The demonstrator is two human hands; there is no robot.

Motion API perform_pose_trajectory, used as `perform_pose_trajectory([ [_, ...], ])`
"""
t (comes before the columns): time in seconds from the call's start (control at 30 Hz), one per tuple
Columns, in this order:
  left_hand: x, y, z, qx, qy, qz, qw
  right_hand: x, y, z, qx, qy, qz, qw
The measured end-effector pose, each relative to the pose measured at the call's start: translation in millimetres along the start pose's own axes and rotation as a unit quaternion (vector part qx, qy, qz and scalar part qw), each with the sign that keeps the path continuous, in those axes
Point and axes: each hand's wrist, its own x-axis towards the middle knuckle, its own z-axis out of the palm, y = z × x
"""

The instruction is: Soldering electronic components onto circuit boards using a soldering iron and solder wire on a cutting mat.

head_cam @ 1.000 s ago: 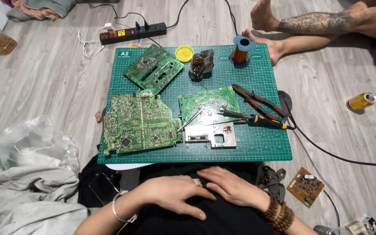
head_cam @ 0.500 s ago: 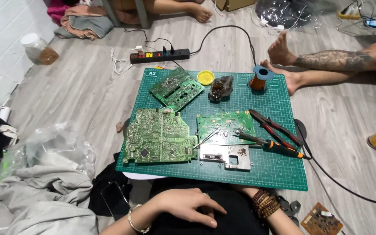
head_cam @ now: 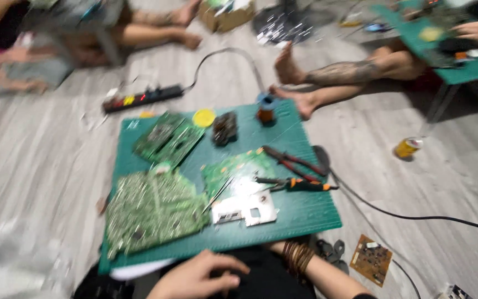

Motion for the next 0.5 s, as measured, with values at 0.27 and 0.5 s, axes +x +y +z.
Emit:
perform_pose_trajectory([
  [0.27, 14, -10, -7, -0.068, 0.026, -0.084, 0.994, -18, -32, -14, 0.035, 0.001, 0.035, 0.999],
  [0.5, 12, -36, -3, -0.039, 0.026, -0.087, 0.995, -22, -91, -54, 0.066, -0.026, 0.028, 0.997],
])
